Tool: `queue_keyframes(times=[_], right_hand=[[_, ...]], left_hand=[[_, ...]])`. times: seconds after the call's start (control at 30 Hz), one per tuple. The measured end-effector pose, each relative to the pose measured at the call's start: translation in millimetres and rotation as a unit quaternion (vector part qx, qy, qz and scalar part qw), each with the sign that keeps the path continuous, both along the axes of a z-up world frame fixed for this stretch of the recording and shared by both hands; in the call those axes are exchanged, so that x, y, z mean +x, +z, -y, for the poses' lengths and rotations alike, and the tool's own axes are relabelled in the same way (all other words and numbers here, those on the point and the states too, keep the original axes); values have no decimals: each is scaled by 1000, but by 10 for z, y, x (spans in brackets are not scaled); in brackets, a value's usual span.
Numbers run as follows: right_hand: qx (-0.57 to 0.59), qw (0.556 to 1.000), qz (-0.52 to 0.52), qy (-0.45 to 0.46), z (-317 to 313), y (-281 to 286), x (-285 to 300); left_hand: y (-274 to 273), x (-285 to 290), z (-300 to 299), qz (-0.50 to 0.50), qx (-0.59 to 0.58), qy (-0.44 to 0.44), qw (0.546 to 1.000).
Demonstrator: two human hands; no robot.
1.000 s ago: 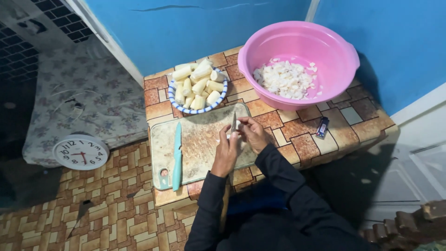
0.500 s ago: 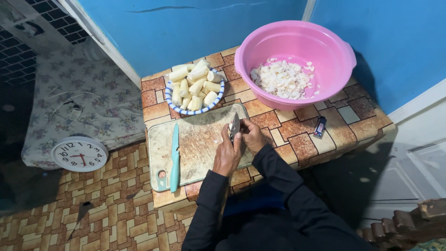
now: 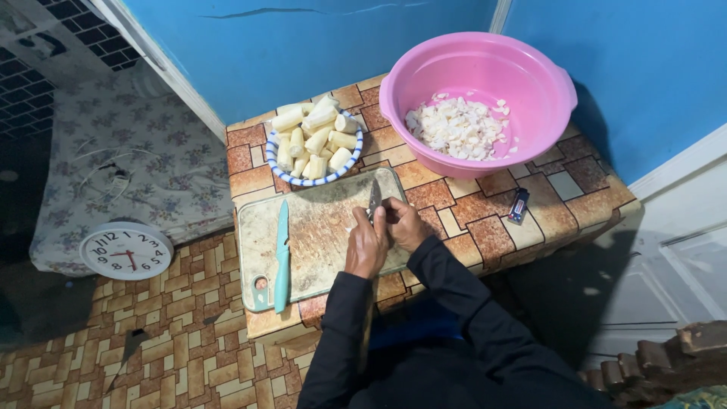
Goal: Dicing peeled cassava chunks into small pieces on a wooden cutting board and placing them into a pink plastic bowl.
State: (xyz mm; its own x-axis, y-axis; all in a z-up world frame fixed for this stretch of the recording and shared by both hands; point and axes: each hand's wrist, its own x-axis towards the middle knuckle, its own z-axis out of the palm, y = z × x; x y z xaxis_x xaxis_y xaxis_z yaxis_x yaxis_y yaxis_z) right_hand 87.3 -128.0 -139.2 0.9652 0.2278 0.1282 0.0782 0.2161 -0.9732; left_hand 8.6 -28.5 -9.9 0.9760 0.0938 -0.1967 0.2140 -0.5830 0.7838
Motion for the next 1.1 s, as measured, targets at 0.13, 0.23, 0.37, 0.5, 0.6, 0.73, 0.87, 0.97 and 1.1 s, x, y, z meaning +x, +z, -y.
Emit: queue_keyframes(times=[0.13, 0.23, 0.37, 0.5, 0.6, 0.73, 0.87, 0.97, 1.1], right_hand=[[-14, 1000, 0, -6, -75, -9, -1], [-1, 1000, -11, -5, -126, -66, -29], [-20, 999, -26, -5, -104, -52, 37], [-173, 985, 7, -28, -44, 53, 9], [-172, 984, 31, -46, -21, 2, 12], [-119, 990, 55, -42, -44, 110, -12], [-91, 994, 50, -40, -39, 119, -21], [-87, 994, 46, -38, -19, 46, 5], [-37, 999, 32, -14, -24, 19, 0]], left_hand=[[33, 78, -32, 1, -15, 7, 1000], [-21, 131, -95, 6, -39, 35, 999], [-81, 148, -123, -8, -58, 10, 998], [216, -27, -10, -26, -55, -12, 998], [188, -17, -21, -29, -46, -18, 998], [240, -39, -16, -26, -47, -26, 998], [261, -37, 4, -35, -50, -24, 998], [170, 0, -11, -31, -39, -21, 999], [-23, 71, -58, -24, -39, -10, 999]])
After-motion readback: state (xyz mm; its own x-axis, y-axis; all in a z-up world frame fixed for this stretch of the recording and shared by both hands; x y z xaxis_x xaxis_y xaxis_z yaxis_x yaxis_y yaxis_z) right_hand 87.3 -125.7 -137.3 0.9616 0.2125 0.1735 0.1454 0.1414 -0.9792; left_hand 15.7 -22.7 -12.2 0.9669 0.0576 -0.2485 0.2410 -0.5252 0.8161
